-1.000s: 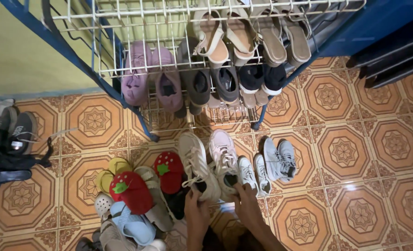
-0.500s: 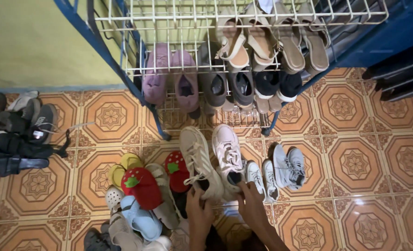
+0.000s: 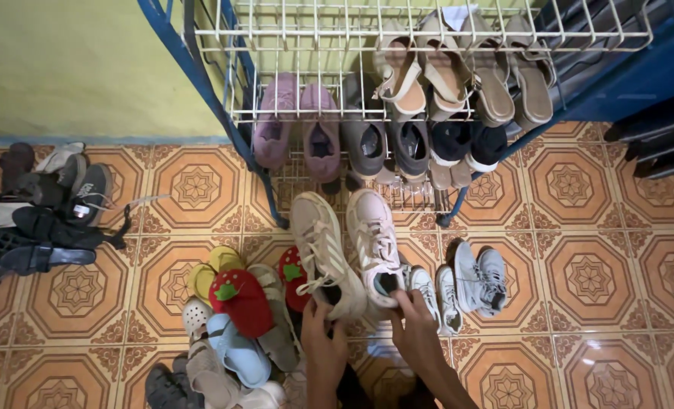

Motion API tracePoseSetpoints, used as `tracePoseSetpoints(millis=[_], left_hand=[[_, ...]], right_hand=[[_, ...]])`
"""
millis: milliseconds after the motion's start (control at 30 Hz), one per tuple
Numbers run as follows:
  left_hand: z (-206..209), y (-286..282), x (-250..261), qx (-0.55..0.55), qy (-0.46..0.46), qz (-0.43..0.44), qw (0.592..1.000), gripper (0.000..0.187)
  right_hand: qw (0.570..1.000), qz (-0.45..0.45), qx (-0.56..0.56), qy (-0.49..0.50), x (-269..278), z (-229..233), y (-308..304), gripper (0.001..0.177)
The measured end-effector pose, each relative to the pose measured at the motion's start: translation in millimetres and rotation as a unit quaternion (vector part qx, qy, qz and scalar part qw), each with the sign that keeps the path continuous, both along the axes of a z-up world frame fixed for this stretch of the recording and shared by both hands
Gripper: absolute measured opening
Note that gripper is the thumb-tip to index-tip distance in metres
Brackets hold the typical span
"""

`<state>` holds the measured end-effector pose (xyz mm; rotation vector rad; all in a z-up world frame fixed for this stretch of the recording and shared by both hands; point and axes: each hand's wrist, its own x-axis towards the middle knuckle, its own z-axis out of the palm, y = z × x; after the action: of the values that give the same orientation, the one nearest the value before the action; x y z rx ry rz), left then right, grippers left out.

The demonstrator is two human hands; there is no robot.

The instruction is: Organizing and arranging various types of footwear on a multi-tier wire shoe rack.

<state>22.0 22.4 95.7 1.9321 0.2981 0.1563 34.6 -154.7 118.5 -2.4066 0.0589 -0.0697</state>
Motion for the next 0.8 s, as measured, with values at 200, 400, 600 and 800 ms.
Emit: tracePoseSetpoints(millis=[200,400,600,800], left_hand=[[29.9,9.8,15.1,-0.009,0.062,-0.003,0.998,0.034],[26.9,16.7,17.5,-0.017,-0.008,-0.016,1.0,0.037],[-27.4,19.3,3.7,0.002,-0.001,-0.03,1.0,0.045],[-70.6,6.7,-25.1,0.008,0.042,-0.046,0.998,0.043]], right_hand=[[0.999,0.026,0.006,-0.02,11.7,5.2,2.6,0.027],[0.997,0.0,0.053,0.057,16.9,27.5,11.0,0.023],[0.999,0.027,0.035,0.001,-2.5,-15.0,2.4,0.036],[0.999,0.01,0.024,0.048,-32.3,-52.5,-12.1,0.033]])
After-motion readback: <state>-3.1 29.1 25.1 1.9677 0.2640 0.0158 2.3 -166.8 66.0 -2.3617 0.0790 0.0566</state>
